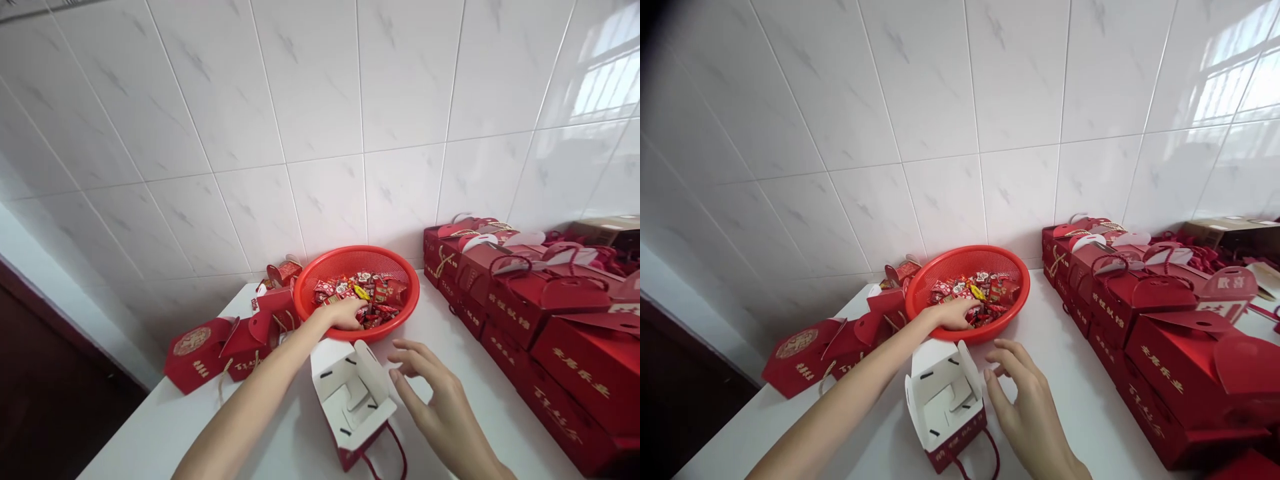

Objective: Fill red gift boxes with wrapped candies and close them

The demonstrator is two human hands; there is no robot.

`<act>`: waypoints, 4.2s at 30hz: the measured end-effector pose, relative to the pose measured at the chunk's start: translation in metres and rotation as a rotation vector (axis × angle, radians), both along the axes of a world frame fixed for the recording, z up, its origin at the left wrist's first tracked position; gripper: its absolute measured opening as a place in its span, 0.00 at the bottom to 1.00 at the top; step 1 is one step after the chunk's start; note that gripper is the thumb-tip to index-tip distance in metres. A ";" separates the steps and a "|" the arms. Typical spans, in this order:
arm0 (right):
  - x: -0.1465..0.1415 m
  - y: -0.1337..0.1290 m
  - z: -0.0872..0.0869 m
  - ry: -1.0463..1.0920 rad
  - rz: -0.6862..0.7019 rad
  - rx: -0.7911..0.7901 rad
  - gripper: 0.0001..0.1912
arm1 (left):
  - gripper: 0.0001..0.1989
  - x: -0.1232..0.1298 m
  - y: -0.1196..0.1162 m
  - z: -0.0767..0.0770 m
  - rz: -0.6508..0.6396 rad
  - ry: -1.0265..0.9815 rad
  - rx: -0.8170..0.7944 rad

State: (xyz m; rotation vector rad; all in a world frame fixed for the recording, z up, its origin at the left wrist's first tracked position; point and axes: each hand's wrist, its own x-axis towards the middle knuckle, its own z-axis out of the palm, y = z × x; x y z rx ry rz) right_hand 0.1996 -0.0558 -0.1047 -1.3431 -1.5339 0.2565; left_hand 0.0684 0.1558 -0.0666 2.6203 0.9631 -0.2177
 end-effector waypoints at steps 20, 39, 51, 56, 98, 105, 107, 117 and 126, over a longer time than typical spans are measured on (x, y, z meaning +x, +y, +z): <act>-0.002 0.001 0.003 0.044 0.012 -0.102 0.13 | 0.43 -0.003 -0.001 -0.001 0.157 -0.589 -0.056; -0.001 -0.003 0.004 -0.019 0.005 -0.045 0.10 | 0.14 0.009 -0.005 0.004 -0.102 -0.132 -0.064; -0.002 -0.007 0.007 -0.045 0.025 -0.011 0.07 | 0.15 0.019 -0.004 0.011 -0.044 0.161 -0.007; -0.002 -0.008 0.008 -0.036 0.037 -0.013 0.07 | 0.08 0.012 0.003 0.007 -0.019 -0.085 -0.049; -0.003 -0.009 0.010 0.019 0.047 -0.058 0.09 | 0.20 0.008 0.000 0.006 -0.006 -0.182 -0.060; -0.004 -0.008 0.009 0.001 0.037 -0.044 0.09 | 0.36 0.023 0.004 0.012 -0.111 0.116 -0.042; -0.004 -0.008 0.009 -0.002 0.035 -0.045 0.09 | 0.39 0.029 0.006 0.013 -0.083 0.174 -0.028; -0.003 -0.005 0.006 -0.022 0.037 -0.053 0.09 | 0.32 0.053 0.010 0.009 -0.039 0.182 0.068; -0.003 -0.005 0.006 -0.030 0.032 -0.057 0.09 | 0.07 0.039 0.010 0.016 0.017 -0.014 -0.036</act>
